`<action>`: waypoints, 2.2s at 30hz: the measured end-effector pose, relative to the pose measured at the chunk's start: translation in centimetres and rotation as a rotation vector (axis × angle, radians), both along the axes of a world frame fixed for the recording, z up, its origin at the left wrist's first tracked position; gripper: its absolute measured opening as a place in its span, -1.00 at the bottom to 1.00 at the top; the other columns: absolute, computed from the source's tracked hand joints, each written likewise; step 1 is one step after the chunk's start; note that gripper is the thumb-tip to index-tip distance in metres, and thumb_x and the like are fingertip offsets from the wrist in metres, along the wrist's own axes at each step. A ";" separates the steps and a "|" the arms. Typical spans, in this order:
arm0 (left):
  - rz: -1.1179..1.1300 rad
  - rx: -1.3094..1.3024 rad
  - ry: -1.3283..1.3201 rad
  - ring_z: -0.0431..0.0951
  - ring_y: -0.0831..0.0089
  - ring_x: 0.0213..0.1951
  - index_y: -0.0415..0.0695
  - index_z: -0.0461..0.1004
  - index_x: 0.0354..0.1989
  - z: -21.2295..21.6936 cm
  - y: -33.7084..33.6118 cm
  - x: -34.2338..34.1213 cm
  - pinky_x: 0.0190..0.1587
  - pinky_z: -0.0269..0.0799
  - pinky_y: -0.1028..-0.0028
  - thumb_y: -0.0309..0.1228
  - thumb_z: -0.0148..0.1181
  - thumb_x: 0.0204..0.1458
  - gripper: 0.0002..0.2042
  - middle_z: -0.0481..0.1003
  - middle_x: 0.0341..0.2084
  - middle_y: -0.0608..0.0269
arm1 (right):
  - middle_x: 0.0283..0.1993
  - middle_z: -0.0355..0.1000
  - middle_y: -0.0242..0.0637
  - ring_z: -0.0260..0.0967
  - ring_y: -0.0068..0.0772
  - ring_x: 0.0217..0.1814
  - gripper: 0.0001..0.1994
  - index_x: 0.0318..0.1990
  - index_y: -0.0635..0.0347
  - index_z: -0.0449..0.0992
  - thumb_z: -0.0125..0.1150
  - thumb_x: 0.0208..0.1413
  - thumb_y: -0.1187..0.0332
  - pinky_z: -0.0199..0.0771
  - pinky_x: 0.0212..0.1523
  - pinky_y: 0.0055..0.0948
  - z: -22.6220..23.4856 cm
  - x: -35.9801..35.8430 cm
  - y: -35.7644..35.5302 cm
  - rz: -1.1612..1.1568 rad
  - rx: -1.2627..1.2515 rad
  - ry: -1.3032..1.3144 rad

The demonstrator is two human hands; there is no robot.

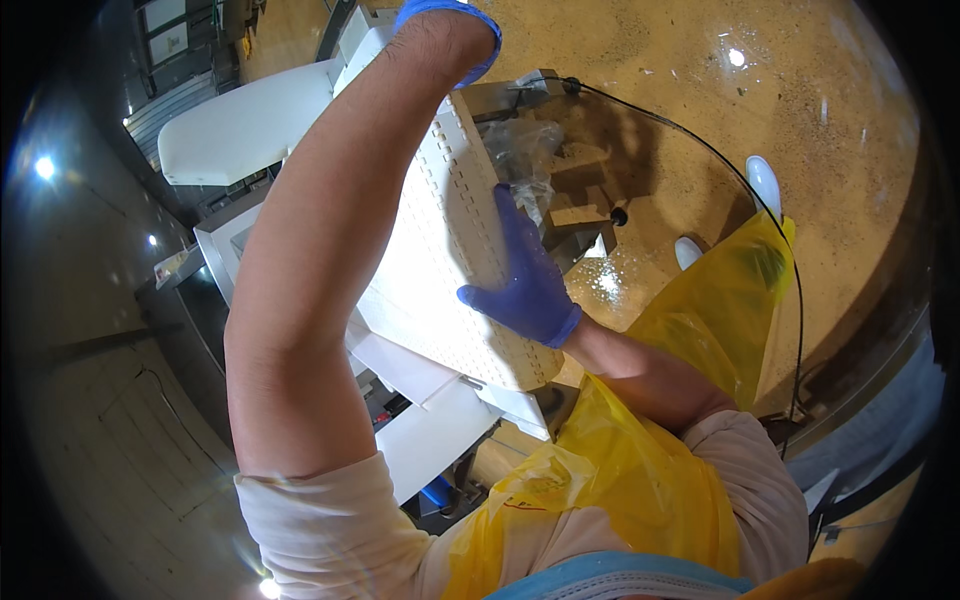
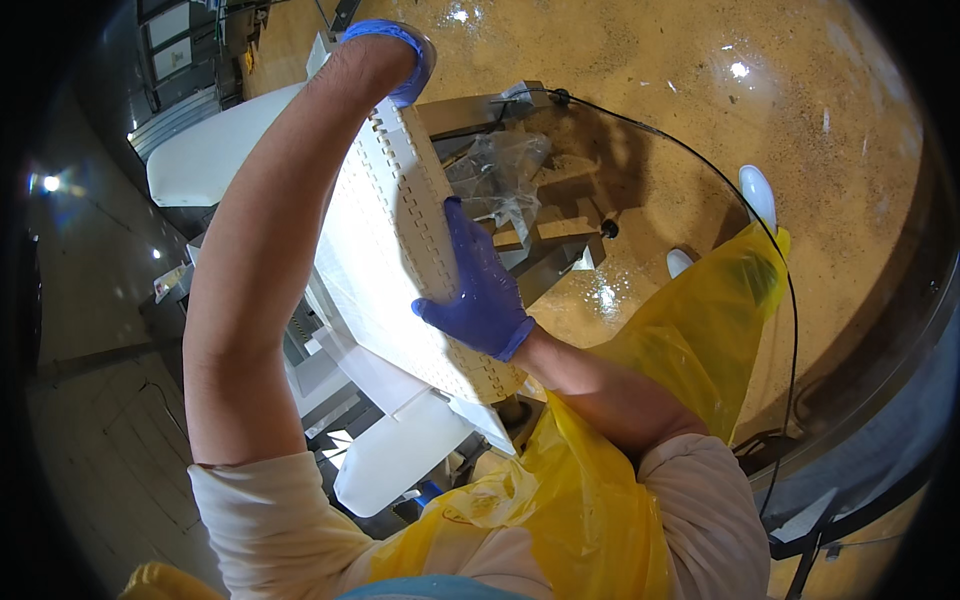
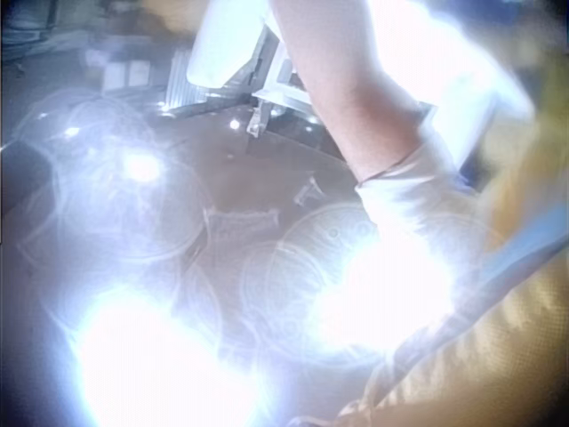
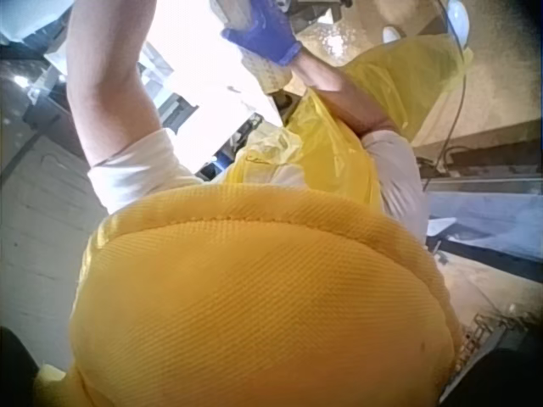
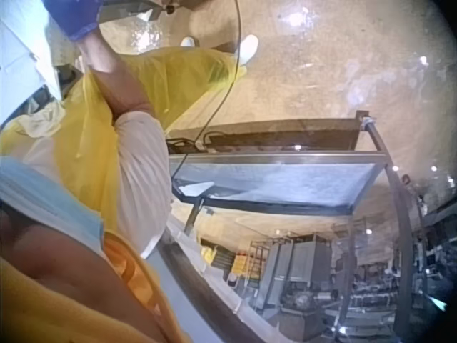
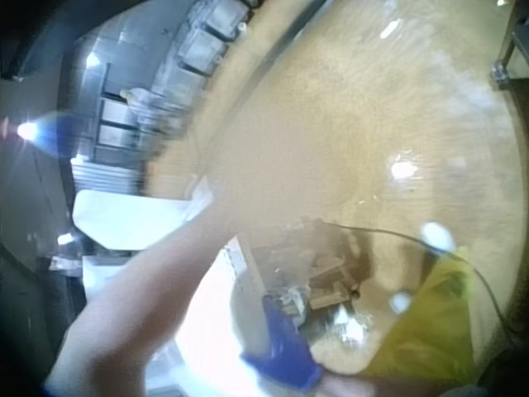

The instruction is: The person assembles a white plastic machine by inserting a grid-like component into a housing, aligning and pressing it into place, then attaching a long white cover piece. The person wears blue gloves and a yellow apron in a workshop with a wet floor.

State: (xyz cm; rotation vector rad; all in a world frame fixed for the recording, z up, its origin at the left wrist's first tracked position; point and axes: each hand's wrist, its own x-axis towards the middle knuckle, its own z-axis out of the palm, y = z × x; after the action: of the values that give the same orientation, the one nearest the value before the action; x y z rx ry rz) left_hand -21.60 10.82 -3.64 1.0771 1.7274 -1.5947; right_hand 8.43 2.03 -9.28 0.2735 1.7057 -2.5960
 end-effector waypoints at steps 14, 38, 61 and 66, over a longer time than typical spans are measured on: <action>0.029 0.271 0.019 0.74 0.05 -0.14 -0.27 0.71 -0.15 4.4 -1.4 1.0 -0.08 0.65 0.23 -0.36 0.25 0.17 -0.76 0.68 -0.15 -0.14 | 0.55 -0.05 0.25 0.02 0.25 0.57 0.22 0.62 0.27 -0.27 0.46 -0.07 0.09 0.20 0.50 0.04 0.3 0.3 -0.1 0.026 0.006 0.008; 0.203 0.629 0.211 0.70 -0.01 -0.13 -0.17 0.76 -0.17 4.3 -6.7 3.5 0.00 0.64 0.21 -0.35 0.27 0.13 -0.78 0.65 -0.17 -0.12 | 0.58 0.00 0.18 0.03 0.23 0.60 0.26 0.62 0.21 -0.24 0.63 -0.13 0.29 0.16 0.53 0.00 0.6 0.5 0.1 0.012 -0.020 -0.031; 0.245 -0.087 0.157 0.66 -0.02 0.10 -0.25 0.61 0.15 2.7 -1.0 0.1 0.15 0.60 0.13 -0.52 0.11 0.24 -0.66 0.60 0.13 -0.11 | 0.55 -0.01 0.27 0.04 0.26 0.58 0.22 0.61 0.34 -0.20 0.52 -0.09 0.13 0.18 0.51 0.04 0.1 1.0 -0.8 -0.032 -0.031 0.050; 0.167 -0.076 0.146 0.66 0.02 0.11 -0.31 0.59 0.17 1.4 0.6 0.3 0.13 0.60 0.14 -0.53 0.14 0.26 -0.67 0.59 0.14 -0.11 | 0.55 -0.01 0.27 0.04 0.27 0.57 0.22 0.62 0.30 -0.25 0.51 -0.07 0.14 0.17 0.51 0.06 -0.4 0.0 -0.4 -0.048 -0.016 0.021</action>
State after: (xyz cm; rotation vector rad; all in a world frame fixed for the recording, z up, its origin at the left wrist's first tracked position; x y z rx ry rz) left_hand -21.33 11.40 -2.19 0.7754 1.7841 -1.6523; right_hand 8.46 1.62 -9.70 0.2908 1.7045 -2.6548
